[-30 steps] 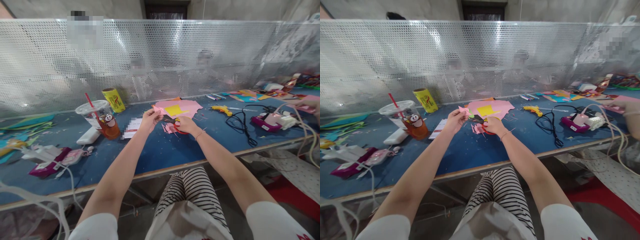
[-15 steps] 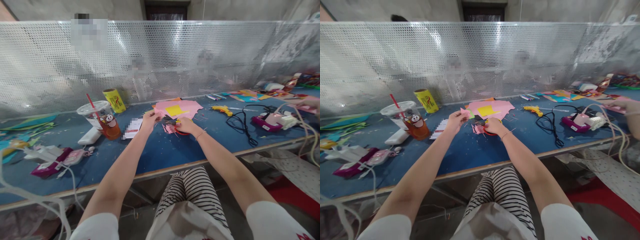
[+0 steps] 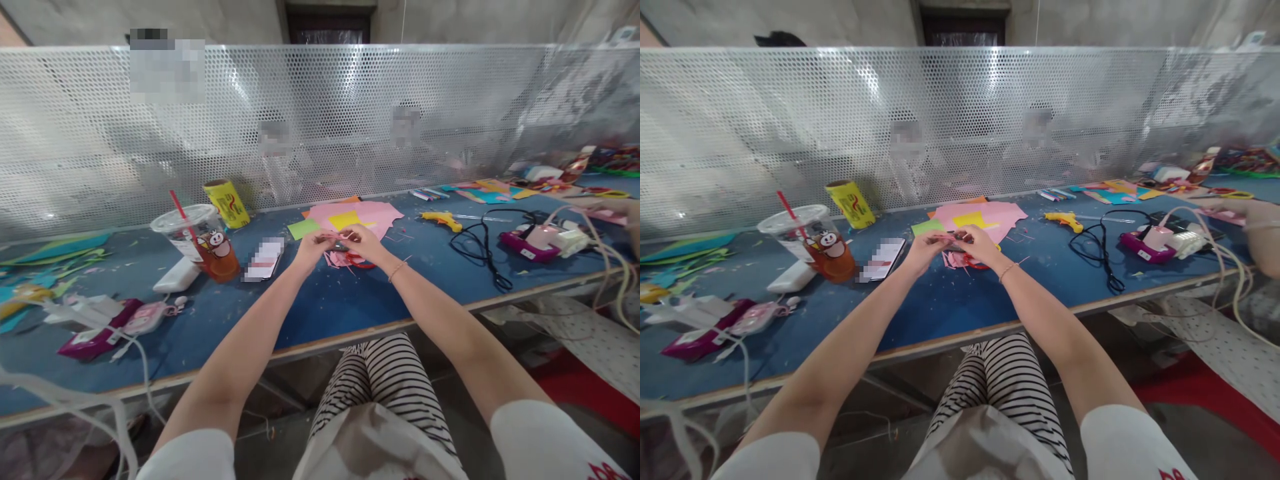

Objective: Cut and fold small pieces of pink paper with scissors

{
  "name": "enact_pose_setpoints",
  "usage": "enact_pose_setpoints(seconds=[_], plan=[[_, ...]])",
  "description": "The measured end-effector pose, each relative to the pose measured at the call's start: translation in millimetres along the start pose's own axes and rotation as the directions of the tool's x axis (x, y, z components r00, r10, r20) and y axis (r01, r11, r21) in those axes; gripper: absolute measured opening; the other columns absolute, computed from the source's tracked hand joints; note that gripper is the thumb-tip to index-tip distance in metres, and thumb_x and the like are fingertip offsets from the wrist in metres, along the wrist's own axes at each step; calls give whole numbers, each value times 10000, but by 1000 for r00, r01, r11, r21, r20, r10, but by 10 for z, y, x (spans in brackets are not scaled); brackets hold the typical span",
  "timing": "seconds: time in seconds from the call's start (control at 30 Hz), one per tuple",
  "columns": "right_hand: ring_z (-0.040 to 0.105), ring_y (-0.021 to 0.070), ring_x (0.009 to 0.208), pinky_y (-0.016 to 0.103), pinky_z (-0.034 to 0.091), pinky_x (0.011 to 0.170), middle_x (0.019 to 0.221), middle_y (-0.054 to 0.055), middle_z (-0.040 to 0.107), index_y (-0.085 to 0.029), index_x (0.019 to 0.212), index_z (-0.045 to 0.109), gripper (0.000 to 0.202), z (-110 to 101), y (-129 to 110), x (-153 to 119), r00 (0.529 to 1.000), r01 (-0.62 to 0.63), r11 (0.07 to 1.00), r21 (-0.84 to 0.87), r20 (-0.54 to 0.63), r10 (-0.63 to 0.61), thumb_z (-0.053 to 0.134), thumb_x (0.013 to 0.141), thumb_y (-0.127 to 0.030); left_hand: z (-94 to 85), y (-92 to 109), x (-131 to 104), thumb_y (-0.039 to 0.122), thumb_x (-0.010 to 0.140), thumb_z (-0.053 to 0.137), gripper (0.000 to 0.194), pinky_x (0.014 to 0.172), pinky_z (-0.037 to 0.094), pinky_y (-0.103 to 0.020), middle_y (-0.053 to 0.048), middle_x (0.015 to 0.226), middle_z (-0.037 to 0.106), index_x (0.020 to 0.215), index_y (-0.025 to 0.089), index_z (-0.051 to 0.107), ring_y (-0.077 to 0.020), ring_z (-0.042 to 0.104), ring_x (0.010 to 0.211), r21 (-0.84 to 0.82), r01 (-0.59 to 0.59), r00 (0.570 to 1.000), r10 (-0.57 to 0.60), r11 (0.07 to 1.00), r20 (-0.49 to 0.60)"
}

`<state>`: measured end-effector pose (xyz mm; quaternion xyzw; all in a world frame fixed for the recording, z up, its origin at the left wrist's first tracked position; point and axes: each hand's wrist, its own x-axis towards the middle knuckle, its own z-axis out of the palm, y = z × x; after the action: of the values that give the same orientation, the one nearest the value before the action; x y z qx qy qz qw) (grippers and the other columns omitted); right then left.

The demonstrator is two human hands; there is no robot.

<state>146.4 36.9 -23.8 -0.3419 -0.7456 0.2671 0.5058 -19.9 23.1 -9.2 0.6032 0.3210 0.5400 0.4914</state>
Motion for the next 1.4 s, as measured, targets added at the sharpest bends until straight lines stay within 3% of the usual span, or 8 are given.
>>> enact_pose_setpoints(seconds=[0.13, 0.33, 0.47, 0.63, 0.83, 1.07, 1.23, 1.4], plan=[[577, 149, 820, 303, 461, 765, 839, 37, 612, -183, 807, 638, 121, -29, -41, 11, 993, 112, 994, 8, -40, -111, 574, 705, -189, 16, -16, -10, 183, 514, 744, 208, 783, 471, -299, -64, 939, 636, 712, 149, 691, -172, 589, 892, -24, -45, 999, 46, 999, 17], [577, 142, 881, 307, 451, 833, 899, 38, 617, -192, 771, 685, 265, -85, -112, 1, 996, 84, 994, 74, -38, -81, 464, 693, -68, 7, -3, 5, 177, 512, 736, 186, 801, 456, -323, -56, 866, 653, 694, 167, 700, -163, 589, 837, -19, -90, 995, 91, 996, 37], [573, 154, 905, 319, 453, 840, 931, 50, 605, -189, 799, 690, 212, -93, -176, -11, 998, 49, 995, 89, -30, -47, 491, 734, -152, -6, -13, 11, 174, 524, 725, 216, 845, 434, -342, -55, 854, 663, 737, 167, 694, -175, 587, 862, 26, -114, 991, 112, 993, 72], [598, 166, 819, 332, 478, 796, 857, 62, 633, -163, 798, 657, 164, -52, -137, 14, 995, -11, 998, 67, -96, 17, 636, 665, -256, 1, -46, 11, 184, 517, 738, 341, 837, 430, -340, -55, 912, 635, 848, 162, 665, -163, 583, 852, -11, -60, 995, 61, 998, 75], [606, 152, 782, 328, 492, 784, 841, 52, 632, -159, 836, 587, 245, 0, -54, 43, 981, -47, 980, 194, -177, 82, 651, 644, -297, 13, -70, 30, 200, 518, 744, 447, 704, 468, -290, -18, 877, 581, 919, 164, 550, -110, 573, 715, 72, -94, 993, 99, 993, -65], [566, 149, 787, 304, 491, 740, 823, 43, 566, -179, 770, 584, 141, -12, -196, -8, 974, 114, 993, -37, -195, -119, 578, 730, -315, 62, 16, -37, 311, 600, 689, 340, 609, 469, -260, -5, 819, 569, 860, 165, 525, -99, 561, 630, 174, -95, 990, 111, 980, -86], [542, 155, 839, 313, 478, 780, 845, 48, 548, -192, 742, 576, 53, 16, -320, -58, 964, 168, 973, -159, -181, -196, 546, 755, -233, 95, 83, -81, 266, 587, 681, 204, 613, 436, -231, 15, 671, 566, 721, 160, 569, -99, 546, 606, 398, -122, 952, 220, 909, -212], [527, 161, 858, 313, 478, 785, 866, 63, 525, -190, 781, 571, 62, 74, -288, -65, 959, 201, 954, -223, -152, -238, 539, 763, -241, 75, 70, -62, 237, 614, 641, 162, 667, 470, -265, -14, 685, 621, 748, 148, 625, -128, 583, 652, 301, -111, 967, 173, 947, -187]])
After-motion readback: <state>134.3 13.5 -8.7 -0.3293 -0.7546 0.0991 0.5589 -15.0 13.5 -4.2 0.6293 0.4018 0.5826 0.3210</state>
